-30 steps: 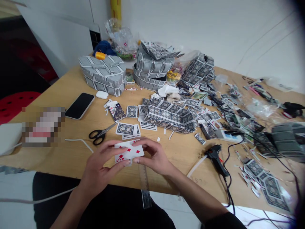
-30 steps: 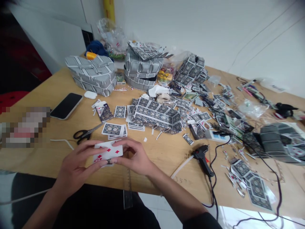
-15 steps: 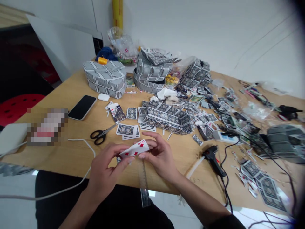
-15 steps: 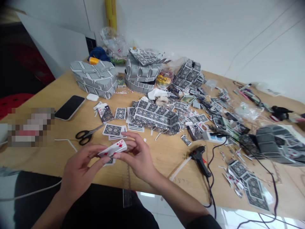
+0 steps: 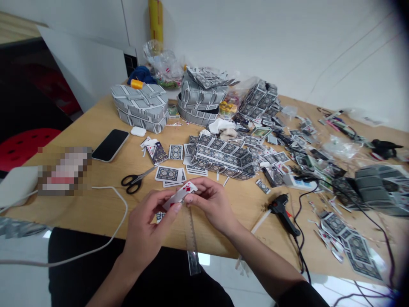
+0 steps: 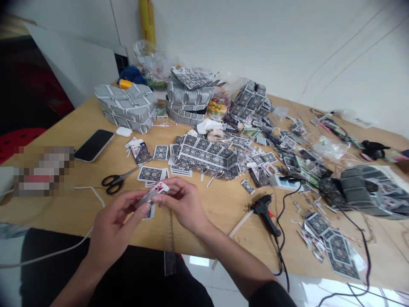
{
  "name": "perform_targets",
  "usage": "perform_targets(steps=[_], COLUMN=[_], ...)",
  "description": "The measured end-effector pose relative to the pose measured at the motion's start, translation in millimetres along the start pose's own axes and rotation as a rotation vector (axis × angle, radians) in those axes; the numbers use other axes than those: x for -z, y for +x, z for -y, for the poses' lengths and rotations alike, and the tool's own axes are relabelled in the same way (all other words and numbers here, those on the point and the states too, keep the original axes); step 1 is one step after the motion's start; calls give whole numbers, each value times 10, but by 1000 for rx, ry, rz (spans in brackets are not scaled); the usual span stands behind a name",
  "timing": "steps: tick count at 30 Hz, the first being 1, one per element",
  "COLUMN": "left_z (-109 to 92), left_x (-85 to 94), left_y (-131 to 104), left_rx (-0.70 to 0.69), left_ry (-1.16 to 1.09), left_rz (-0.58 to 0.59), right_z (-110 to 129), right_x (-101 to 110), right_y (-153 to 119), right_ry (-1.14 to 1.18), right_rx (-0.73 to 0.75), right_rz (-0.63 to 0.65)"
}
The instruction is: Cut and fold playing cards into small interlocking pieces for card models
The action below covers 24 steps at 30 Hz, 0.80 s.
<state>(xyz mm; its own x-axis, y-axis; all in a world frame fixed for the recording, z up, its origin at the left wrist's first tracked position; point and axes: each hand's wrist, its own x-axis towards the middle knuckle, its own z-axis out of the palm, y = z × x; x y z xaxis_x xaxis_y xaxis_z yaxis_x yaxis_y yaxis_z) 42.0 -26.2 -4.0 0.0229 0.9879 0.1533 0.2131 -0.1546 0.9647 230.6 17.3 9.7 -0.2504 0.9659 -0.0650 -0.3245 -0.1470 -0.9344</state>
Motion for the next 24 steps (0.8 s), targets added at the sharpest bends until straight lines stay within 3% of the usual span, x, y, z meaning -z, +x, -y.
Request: perform_targets(steps=[15,24], left_z=[1,133], left_x=[-33,-3], left_y=[36,13], left_rx=[51,43], left_ry=[12,53], left_rz=[33,45], right_z=[-82,-156], right_x=[63,186], right_y=[35,22], right_ry=[-5,33], right_rx=[-31,-48], right_rz=[-13,88])
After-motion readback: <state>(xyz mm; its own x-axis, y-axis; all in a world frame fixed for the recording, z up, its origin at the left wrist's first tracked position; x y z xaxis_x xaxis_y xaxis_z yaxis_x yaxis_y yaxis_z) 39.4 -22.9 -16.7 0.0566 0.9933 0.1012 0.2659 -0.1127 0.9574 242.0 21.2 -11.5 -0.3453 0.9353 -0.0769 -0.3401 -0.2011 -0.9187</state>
